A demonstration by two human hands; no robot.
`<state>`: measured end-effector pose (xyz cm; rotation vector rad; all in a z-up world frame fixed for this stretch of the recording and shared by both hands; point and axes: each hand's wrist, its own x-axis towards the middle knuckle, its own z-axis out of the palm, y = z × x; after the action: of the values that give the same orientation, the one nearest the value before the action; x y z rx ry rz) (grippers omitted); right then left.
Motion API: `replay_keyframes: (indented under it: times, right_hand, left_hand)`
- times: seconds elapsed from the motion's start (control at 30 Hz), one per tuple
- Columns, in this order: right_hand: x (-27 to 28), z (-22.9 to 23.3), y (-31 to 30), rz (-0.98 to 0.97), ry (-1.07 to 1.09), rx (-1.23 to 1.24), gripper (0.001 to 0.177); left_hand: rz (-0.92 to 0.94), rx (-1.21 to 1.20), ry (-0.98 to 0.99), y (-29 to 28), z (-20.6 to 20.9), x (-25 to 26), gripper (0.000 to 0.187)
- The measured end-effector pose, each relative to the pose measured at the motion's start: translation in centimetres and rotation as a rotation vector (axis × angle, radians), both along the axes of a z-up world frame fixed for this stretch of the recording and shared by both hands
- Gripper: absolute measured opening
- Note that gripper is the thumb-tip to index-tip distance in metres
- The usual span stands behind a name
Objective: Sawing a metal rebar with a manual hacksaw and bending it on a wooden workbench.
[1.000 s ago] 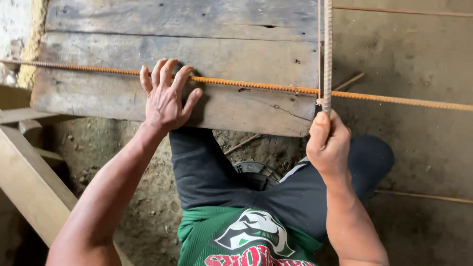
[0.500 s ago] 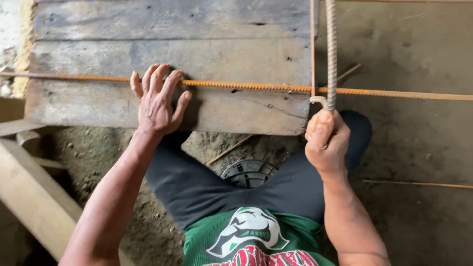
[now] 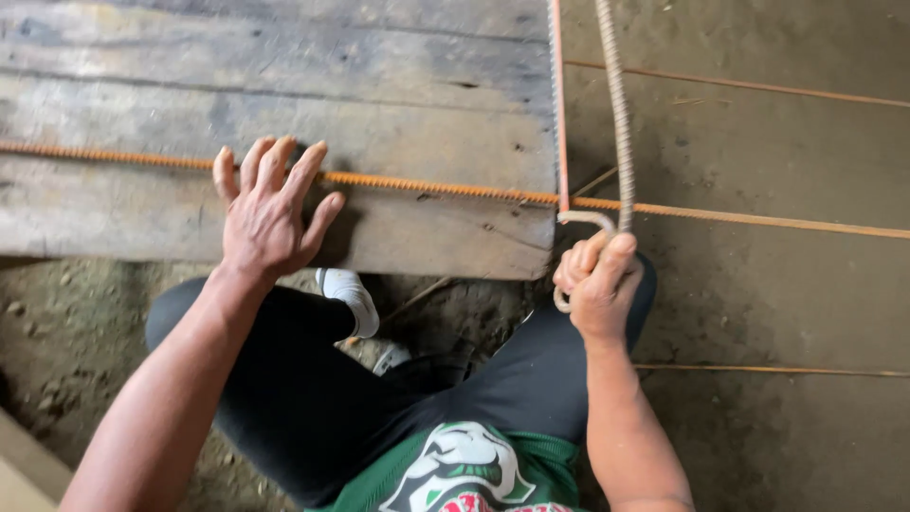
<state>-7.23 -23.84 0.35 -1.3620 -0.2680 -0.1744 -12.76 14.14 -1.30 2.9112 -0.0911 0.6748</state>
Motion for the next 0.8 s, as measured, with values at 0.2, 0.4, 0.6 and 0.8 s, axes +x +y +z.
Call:
replay_keyframes:
  times: [0.2, 0.4, 0.6, 0.8]
  right_hand:
    - [-0.6, 2.3, 0.3, -0.032, 0.151, -0.061, 0.061]
    - [-0.8, 1.7, 0.6, -0.047, 0.129, -0.069, 0.06]
    - [-0.1, 1.1, -0.1, -0.056, 0.192, 0.0, 0.056]
    - [-0.3, -1.5, -0.2, -0.123, 0.036, -0.003, 0.053]
  left_hand:
    - [-0.077, 0.027, 0.0, -0.7, 2.3, -0.5, 0.053]
    - [-0.107, 0.006, -0.008, -0.8, 2.4, -0.9, 0.052]
    - [-0.07, 0.026, -0.102, -2.6, 0.7, -2.0, 0.06]
    - [-0.412, -0.393, -0.176, -11.5, -5.6, -6.2, 0.053]
